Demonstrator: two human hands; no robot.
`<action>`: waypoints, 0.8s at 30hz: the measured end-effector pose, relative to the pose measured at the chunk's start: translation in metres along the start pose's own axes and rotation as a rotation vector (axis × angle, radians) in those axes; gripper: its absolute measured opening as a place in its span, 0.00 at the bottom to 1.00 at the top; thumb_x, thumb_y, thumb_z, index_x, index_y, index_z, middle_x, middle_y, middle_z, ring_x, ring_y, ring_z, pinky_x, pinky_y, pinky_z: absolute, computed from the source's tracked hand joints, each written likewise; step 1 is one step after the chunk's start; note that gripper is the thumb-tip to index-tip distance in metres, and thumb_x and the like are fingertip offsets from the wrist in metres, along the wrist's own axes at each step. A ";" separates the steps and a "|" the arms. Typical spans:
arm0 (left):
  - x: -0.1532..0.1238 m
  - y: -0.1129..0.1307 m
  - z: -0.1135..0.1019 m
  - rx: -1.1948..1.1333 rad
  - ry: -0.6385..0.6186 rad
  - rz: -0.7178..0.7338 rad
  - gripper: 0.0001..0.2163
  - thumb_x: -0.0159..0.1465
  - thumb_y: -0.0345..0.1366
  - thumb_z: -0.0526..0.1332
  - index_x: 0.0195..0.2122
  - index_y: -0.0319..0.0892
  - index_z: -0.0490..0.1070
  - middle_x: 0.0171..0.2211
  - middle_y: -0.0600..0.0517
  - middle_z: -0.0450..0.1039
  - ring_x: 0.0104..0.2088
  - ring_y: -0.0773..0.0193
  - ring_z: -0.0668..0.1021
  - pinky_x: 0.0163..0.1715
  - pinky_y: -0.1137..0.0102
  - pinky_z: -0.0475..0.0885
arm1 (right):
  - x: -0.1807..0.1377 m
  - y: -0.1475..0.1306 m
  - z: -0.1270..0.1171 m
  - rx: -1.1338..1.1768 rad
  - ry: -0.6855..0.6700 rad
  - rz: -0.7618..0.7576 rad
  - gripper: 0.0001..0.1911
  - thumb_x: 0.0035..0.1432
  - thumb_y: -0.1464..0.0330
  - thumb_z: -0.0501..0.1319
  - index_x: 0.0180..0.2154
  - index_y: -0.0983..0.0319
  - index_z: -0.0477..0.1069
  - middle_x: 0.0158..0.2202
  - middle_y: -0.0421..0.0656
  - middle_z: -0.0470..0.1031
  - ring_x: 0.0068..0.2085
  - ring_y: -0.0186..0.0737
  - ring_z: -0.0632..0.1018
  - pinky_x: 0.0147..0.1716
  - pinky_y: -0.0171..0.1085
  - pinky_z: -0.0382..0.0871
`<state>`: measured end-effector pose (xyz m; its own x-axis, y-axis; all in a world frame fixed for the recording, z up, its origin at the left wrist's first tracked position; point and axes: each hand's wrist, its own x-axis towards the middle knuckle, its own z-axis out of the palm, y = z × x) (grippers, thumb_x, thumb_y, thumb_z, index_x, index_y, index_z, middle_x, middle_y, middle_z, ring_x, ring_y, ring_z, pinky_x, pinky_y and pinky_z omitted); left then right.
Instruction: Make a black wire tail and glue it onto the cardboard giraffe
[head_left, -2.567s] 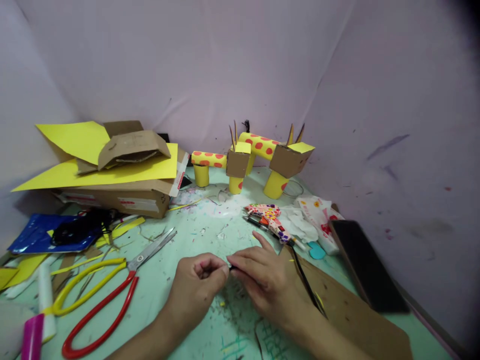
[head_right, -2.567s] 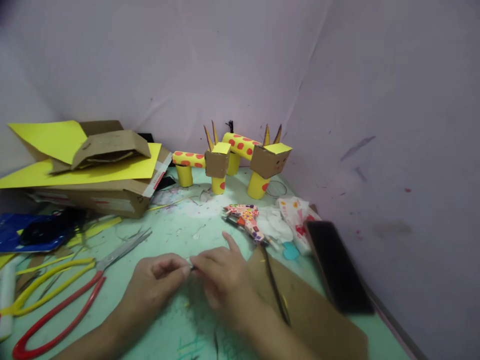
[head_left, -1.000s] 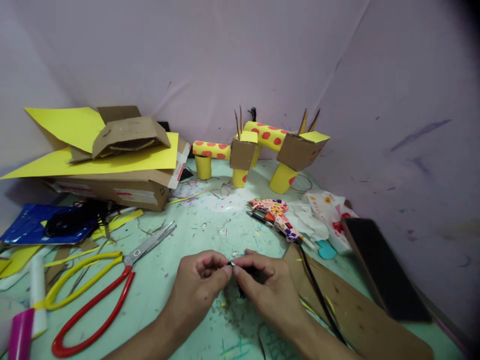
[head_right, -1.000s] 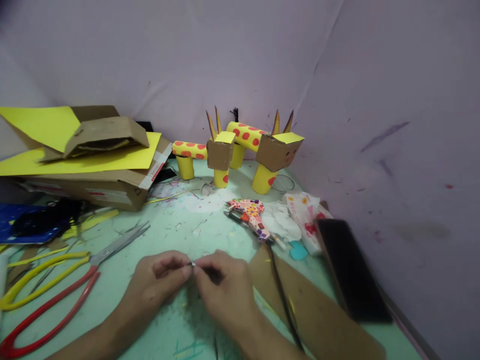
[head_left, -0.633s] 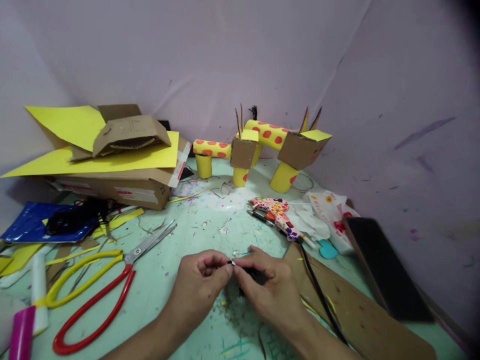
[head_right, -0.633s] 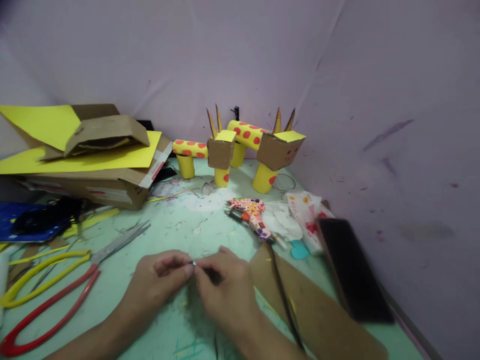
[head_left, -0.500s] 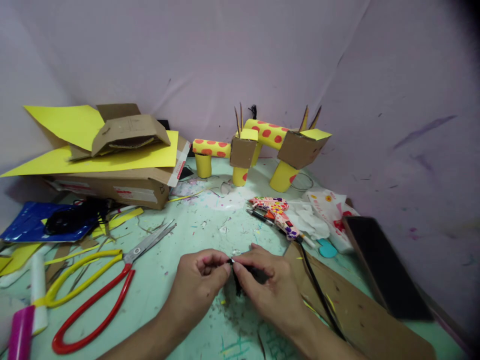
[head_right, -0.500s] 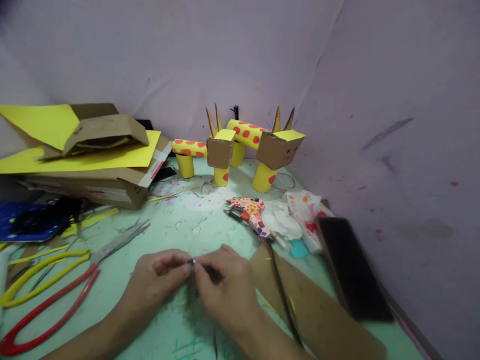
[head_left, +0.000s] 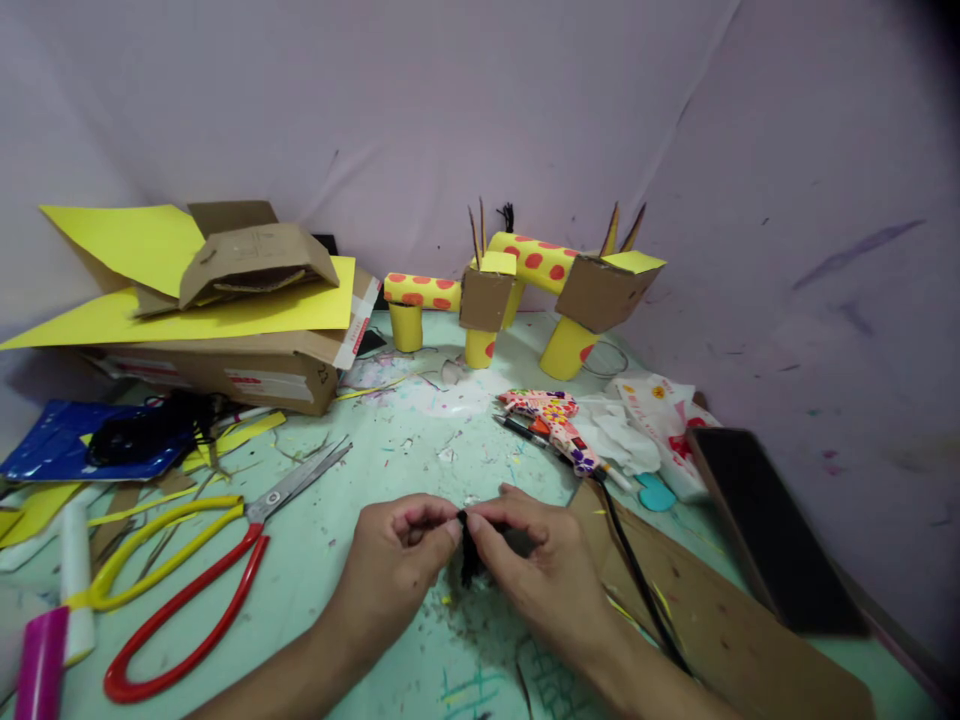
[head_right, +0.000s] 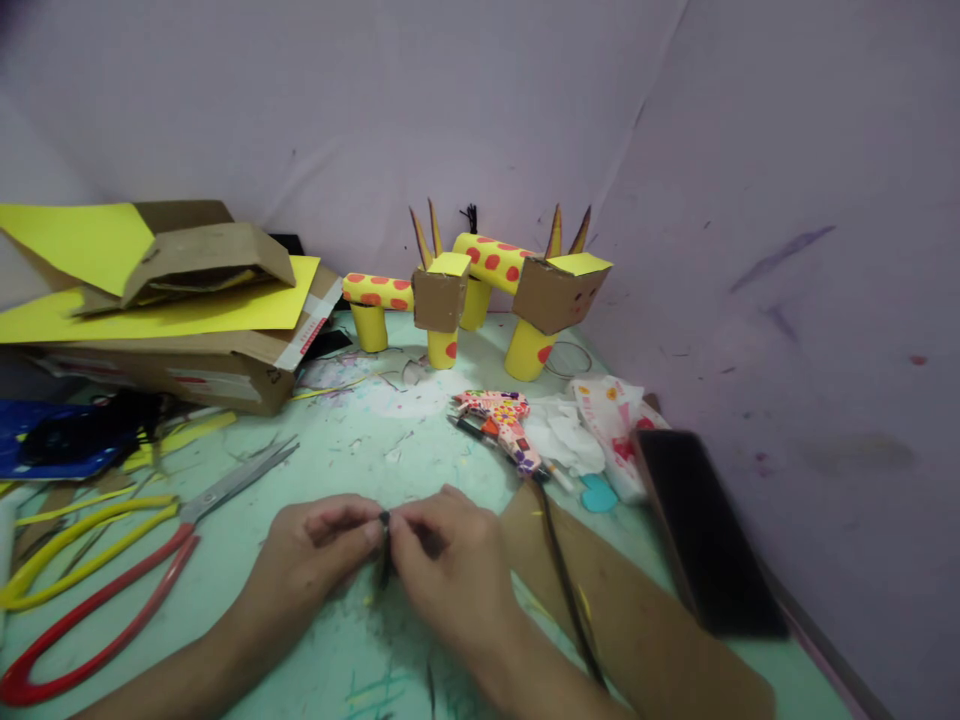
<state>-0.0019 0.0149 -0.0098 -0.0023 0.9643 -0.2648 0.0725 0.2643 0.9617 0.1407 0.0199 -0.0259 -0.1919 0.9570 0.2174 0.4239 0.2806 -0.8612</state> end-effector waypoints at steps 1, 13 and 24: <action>0.000 0.000 0.000 -0.006 0.008 -0.002 0.10 0.45 0.40 0.64 0.22 0.37 0.74 0.12 0.59 0.60 0.14 0.74 0.58 0.13 0.76 0.51 | 0.000 0.001 0.000 0.008 -0.001 -0.003 0.09 0.55 0.69 0.58 0.27 0.57 0.77 0.27 0.39 0.80 0.28 0.38 0.78 0.54 0.52 0.59; -0.002 0.002 0.001 0.029 0.028 0.045 0.08 0.45 0.38 0.63 0.18 0.38 0.74 0.15 0.54 0.68 0.18 0.69 0.67 0.20 0.74 0.63 | -0.002 0.006 0.004 -0.018 0.052 -0.030 0.07 0.51 0.70 0.60 0.28 0.58 0.77 0.25 0.40 0.80 0.26 0.37 0.78 0.55 0.56 0.57; -0.008 -0.011 -0.003 0.541 0.142 0.493 0.08 0.55 0.32 0.56 0.21 0.40 0.72 0.17 0.53 0.71 0.18 0.68 0.70 0.19 0.74 0.64 | 0.002 -0.001 0.004 0.064 -0.024 0.158 0.07 0.46 0.70 0.59 0.20 0.60 0.73 0.16 0.35 0.71 0.19 0.31 0.68 0.49 0.48 0.64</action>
<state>-0.0060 0.0048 -0.0181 0.0311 0.9715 0.2349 0.5796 -0.2090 0.7877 0.1360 0.0216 -0.0267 -0.1485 0.9867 0.0663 0.3937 0.1205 -0.9113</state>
